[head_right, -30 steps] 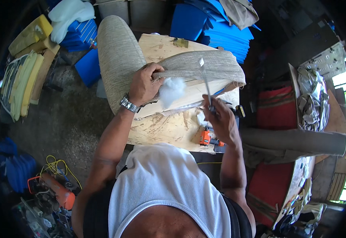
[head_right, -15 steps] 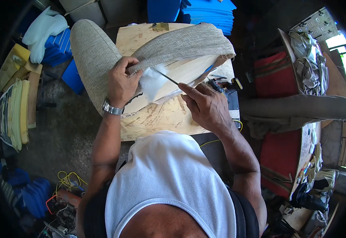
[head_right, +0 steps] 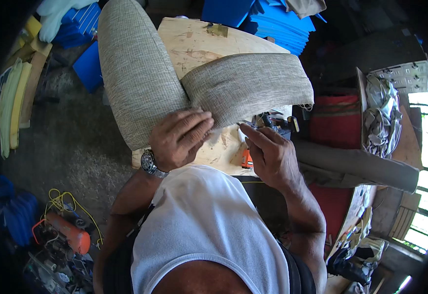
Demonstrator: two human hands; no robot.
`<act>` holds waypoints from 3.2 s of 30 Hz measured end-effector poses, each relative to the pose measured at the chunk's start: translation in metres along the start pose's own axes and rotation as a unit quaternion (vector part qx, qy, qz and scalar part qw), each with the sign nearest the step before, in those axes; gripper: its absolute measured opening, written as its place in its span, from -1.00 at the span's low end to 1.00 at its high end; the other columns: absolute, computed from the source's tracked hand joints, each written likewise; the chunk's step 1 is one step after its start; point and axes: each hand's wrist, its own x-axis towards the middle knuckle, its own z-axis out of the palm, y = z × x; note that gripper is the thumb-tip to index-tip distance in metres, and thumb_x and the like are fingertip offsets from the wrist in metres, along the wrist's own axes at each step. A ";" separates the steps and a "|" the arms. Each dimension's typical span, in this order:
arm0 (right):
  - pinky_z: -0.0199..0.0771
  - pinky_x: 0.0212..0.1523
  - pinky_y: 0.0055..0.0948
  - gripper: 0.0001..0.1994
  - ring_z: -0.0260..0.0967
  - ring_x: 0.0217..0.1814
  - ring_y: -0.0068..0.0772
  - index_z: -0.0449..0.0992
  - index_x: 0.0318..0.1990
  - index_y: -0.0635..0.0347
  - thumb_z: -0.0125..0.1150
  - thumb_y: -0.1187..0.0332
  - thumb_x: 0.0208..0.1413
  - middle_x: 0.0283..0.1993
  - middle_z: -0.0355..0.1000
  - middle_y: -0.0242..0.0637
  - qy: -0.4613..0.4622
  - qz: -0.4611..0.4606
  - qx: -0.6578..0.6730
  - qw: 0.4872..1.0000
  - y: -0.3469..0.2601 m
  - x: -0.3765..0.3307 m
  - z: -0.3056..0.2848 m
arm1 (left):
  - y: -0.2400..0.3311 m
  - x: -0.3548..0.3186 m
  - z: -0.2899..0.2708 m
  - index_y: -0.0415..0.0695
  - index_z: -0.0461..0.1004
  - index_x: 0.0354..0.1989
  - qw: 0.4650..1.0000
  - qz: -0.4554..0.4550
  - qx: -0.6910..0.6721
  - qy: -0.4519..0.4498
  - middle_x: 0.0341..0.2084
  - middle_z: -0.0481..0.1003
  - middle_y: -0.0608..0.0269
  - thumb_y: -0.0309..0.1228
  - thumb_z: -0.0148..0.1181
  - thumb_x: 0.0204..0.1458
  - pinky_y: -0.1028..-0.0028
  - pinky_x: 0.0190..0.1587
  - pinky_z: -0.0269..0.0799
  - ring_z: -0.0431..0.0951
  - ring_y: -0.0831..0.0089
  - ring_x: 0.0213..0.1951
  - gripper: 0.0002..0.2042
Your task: Upholster a chair by attaching fabric and padding to the frame using a staple gun and scissors.
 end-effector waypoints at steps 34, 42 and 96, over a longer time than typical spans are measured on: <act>0.54 -0.28 -0.26 -0.64 0.56 -0.31 -0.07 0.49 0.12 0.23 0.20 0.50 0.15 -0.19 0.56 0.00 -0.088 0.008 0.040 0.995 0.015 0.014 -0.006 | -0.003 -0.004 0.003 -0.18 0.60 -0.18 0.997 0.055 -0.053 -0.027 -0.28 0.51 0.33 -0.41 0.34 -0.07 0.46 -0.35 0.56 0.53 0.45 -0.25 -0.74; 0.51 -0.29 -0.25 -0.68 0.54 -0.38 -0.13 0.55 0.04 0.25 0.25 0.44 0.10 -0.40 0.54 -0.04 -0.241 -0.120 -0.015 0.963 0.022 0.087 -0.047 | -0.002 -0.003 0.007 -0.11 0.62 -0.23 0.997 0.069 -0.022 -0.028 -0.43 0.41 0.37 -0.39 0.36 -0.10 0.52 -0.43 0.54 0.48 0.49 -0.34 -0.77; 0.52 -0.45 -0.26 -0.60 0.50 -0.39 -0.26 0.48 0.18 -0.11 0.24 0.36 0.16 -0.34 0.43 -0.31 -0.010 -0.017 -0.136 0.990 -0.010 -0.026 0.001 | -0.001 -0.006 -0.026 -0.08 0.35 -0.53 0.976 0.005 0.011 -0.218 -0.67 0.38 0.28 -0.34 0.22 0.01 0.34 -0.54 0.42 0.49 0.33 -0.54 -0.80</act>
